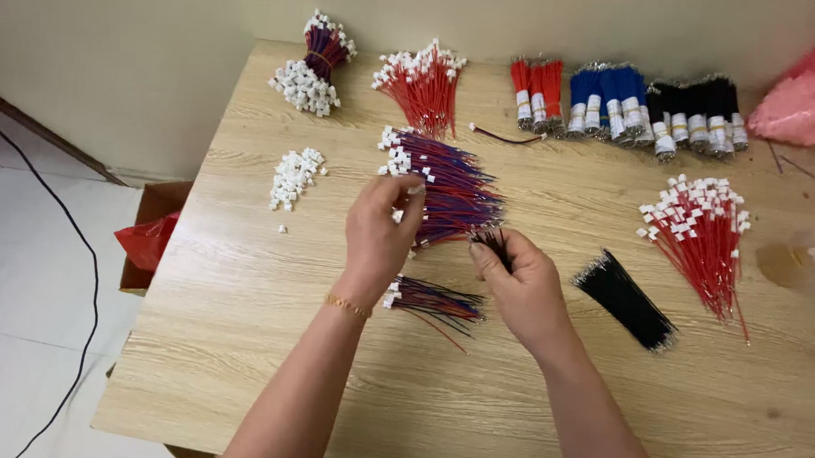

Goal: Sorting and bundling small wire cables by aligning their connectors.

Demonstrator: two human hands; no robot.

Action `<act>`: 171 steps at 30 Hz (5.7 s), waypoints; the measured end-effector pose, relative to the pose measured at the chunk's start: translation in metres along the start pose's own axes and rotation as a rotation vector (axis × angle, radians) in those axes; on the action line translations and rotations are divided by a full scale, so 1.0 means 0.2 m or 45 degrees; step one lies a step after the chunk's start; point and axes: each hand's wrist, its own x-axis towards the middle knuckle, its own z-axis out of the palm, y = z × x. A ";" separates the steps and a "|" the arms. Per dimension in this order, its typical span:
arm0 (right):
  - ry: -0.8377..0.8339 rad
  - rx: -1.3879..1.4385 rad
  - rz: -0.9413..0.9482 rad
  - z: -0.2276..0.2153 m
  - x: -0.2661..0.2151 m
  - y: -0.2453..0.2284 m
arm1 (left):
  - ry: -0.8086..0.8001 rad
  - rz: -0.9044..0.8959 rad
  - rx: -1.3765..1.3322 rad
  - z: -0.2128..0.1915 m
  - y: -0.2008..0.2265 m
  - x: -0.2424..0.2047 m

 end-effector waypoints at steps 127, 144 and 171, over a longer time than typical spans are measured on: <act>-0.132 -0.073 -0.086 0.09 -0.11 -0.18 | -0.115 -0.413 -0.701 -0.18 0.18 -0.30; -0.036 -0.574 -0.314 0.07 -0.22 -0.33 | -0.155 -0.739 -1.151 -0.15 0.17 -0.43; -0.147 -0.810 -0.199 0.08 -0.19 -0.22 | -0.193 -0.880 -1.514 -0.11 0.14 -0.47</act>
